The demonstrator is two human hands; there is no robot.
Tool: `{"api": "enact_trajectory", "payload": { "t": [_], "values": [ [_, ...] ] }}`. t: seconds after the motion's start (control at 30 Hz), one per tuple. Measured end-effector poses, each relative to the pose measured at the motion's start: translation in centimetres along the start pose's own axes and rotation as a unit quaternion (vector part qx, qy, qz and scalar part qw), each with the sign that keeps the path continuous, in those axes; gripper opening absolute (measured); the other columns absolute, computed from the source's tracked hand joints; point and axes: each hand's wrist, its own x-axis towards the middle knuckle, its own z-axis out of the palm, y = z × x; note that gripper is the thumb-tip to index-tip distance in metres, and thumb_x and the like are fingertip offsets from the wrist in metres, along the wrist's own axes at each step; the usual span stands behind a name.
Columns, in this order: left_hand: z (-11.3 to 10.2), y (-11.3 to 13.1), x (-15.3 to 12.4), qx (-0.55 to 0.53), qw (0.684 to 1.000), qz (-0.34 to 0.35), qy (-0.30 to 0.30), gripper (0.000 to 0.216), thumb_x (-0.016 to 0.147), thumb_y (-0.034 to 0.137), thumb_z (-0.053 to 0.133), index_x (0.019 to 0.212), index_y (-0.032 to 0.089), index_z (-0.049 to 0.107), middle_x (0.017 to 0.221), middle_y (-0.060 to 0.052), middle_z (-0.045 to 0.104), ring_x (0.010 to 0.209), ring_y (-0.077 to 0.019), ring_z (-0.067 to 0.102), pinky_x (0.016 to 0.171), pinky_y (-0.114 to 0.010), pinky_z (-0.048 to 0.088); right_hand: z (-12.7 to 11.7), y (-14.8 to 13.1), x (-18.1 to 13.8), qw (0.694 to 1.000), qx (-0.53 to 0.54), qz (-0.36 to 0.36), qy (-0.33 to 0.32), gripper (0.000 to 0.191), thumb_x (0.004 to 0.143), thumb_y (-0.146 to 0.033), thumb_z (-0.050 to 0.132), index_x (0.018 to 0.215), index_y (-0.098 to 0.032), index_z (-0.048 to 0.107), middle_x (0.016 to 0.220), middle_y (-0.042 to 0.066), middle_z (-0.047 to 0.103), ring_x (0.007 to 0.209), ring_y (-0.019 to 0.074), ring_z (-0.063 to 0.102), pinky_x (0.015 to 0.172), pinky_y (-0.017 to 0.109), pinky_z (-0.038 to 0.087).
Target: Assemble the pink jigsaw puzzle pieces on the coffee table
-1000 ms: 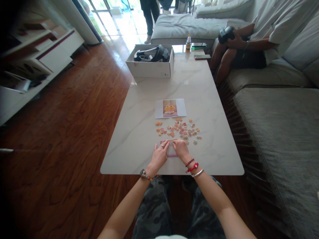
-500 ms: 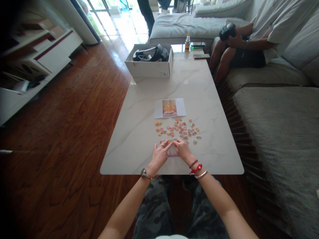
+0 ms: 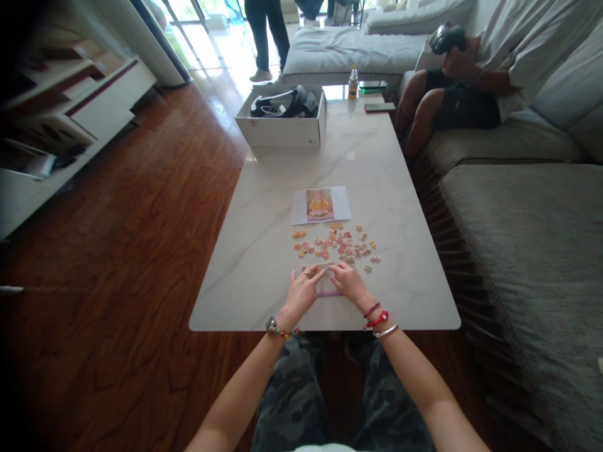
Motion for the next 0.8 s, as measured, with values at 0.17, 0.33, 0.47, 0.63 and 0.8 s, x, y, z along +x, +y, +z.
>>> {"api": "enact_trajectory", "payload": {
  "t": [0.17,0.33,0.47,0.63,0.8],
  "values": [
    [0.1,-0.1,-0.1,0.000,1.000,0.006,0.010,0.053,0.080,0.008,0.031,0.129,0.029,0.033,0.135,-0.004,0.038,0.124,-0.0174,0.032,0.103,-0.051,0.020,0.3,-1.5,1.3,0.998,-0.053,-0.002,-0.030,0.022,0.076,-0.019,0.056,0.099,-0.018,0.057,0.094,0.008,0.055,0.080,0.0164,0.056,0.070,0.026,0.045],
    [0.2,-0.2,-0.1,0.014,1.000,0.004,0.004,0.054,0.079,0.006,0.030,0.129,0.024,0.034,0.136,-0.006,0.036,0.125,-0.0186,0.030,0.104,-0.050,0.020,-0.3,-0.7,1.4,0.998,-0.050,-0.011,-0.048,0.015,0.074,-0.014,0.057,0.088,-0.016,0.058,0.090,0.007,0.054,0.077,0.0150,0.056,0.070,0.025,0.044],
    [0.4,-0.1,-0.1,0.019,1.000,0.007,0.005,0.055,0.078,0.006,0.030,0.129,0.025,0.035,0.136,-0.006,0.036,0.126,-0.0194,0.028,0.103,-0.050,0.021,-1.3,0.8,0.8,0.998,-0.020,-0.040,-0.053,0.018,0.077,-0.009,0.050,0.089,-0.017,0.059,0.086,0.004,0.055,0.076,0.0123,0.055,0.071,0.023,0.043],
    [0.5,0.2,-0.1,0.027,0.999,0.012,0.013,0.054,0.078,0.007,0.033,0.127,0.028,0.038,0.135,-0.007,0.037,0.125,-0.0217,0.029,0.102,-0.052,0.021,-1.1,0.8,0.2,1.000,-0.013,0.000,-0.002,0.021,0.077,-0.014,0.052,0.097,-0.017,0.057,0.089,0.006,0.056,0.076,0.0139,0.055,0.071,0.026,0.044],
    [0.3,0.4,-0.2,0.029,1.000,0.003,0.005,0.056,0.076,0.006,0.034,0.127,0.028,0.037,0.136,-0.005,0.035,0.127,-0.0207,0.027,0.103,-0.051,0.021,-0.1,-0.4,0.2,0.998,-0.057,0.038,-0.006,0.007,0.075,-0.017,0.057,0.081,-0.015,0.058,0.086,0.008,0.055,0.077,0.0169,0.055,0.071,0.029,0.044]
  ]
}}
